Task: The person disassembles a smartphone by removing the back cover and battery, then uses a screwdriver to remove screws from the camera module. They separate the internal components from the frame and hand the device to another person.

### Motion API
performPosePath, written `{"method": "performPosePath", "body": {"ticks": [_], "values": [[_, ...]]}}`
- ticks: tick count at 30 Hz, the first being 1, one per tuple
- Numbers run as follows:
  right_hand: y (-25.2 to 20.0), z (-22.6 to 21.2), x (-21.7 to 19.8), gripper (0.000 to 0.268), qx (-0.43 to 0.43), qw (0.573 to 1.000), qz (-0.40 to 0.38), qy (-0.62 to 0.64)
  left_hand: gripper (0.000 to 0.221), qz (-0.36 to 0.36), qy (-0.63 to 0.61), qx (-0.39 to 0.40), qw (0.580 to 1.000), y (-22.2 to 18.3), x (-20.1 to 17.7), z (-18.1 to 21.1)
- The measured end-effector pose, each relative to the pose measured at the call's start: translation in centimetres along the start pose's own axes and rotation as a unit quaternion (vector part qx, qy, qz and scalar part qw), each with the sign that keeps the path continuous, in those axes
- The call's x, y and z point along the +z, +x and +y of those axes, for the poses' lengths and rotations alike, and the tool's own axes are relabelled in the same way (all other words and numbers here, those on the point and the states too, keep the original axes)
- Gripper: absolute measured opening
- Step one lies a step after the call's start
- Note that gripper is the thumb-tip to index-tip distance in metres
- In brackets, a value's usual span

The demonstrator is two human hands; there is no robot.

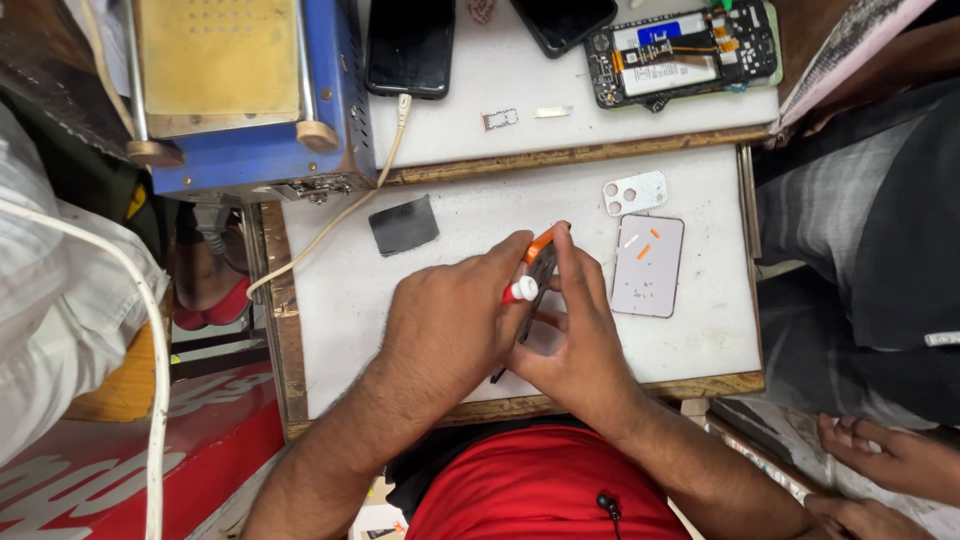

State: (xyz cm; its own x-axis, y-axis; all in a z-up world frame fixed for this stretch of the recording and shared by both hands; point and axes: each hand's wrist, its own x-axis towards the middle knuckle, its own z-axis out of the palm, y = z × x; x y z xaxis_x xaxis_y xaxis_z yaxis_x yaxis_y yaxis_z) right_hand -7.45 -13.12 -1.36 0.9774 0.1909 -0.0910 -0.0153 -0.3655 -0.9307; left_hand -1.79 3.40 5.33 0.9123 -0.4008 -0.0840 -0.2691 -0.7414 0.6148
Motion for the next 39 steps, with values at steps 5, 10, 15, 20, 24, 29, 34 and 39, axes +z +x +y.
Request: {"method": "performPosePath", "body": {"ticks": [5, 10, 15, 20, 24, 29, 34, 39], "values": [[0.5, -0.5, 0.2, 0.129, -0.016, 0.998, -0.015, -0.056, 0.059, -0.064, 0.041, -0.029, 0.997, 0.3, -0.8, 0.0], [0.5, -0.5, 0.3, 0.131, -0.011, 0.997, -0.026, -0.068, 0.055, -0.065, 0.053, -0.022, 0.996, 0.3, -1.0, 0.1], [0.4, 0.0, 0.8, 0.131, -0.024, 0.998, -0.023, -0.055, 0.049, -0.036, 0.051, -0.01, 0.998, 0.7, -0.4, -0.2], [0.5, 0.5, 0.8, 0.132, -0.013, 0.998, -0.02, -0.051, 0.045, 0.027, 0.055, 0.04, 0.997, 0.8, 0.6, -0.6], [0.5, 1.1, 0.7, 0.129, -0.019, 0.999, -0.023, -0.042, 0.039, 0.025, 0.055, 0.038, 0.997, 1.2, 0.9, -0.9], [0.0, 3.1, -0.5, 0.118, 0.031, 0.972, -0.036, 0.229, 0.052, 0.038, -0.047, 0.071, 0.996, 0.8, 0.6, -1.0], [0.0, 4.3, -3.3, 0.101, 0.035, 0.783, -0.094, 0.614, 0.036, 0.113, -0.199, 0.024, 0.973, -1.7, 1.1, -0.9], [-0.1, 5.7, -3.5, 0.085, 0.065, 0.735, -0.058, 0.672, 0.031, 0.121, -0.25, -0.069, 0.958, -3.7, 2.7, -2.6]]}}
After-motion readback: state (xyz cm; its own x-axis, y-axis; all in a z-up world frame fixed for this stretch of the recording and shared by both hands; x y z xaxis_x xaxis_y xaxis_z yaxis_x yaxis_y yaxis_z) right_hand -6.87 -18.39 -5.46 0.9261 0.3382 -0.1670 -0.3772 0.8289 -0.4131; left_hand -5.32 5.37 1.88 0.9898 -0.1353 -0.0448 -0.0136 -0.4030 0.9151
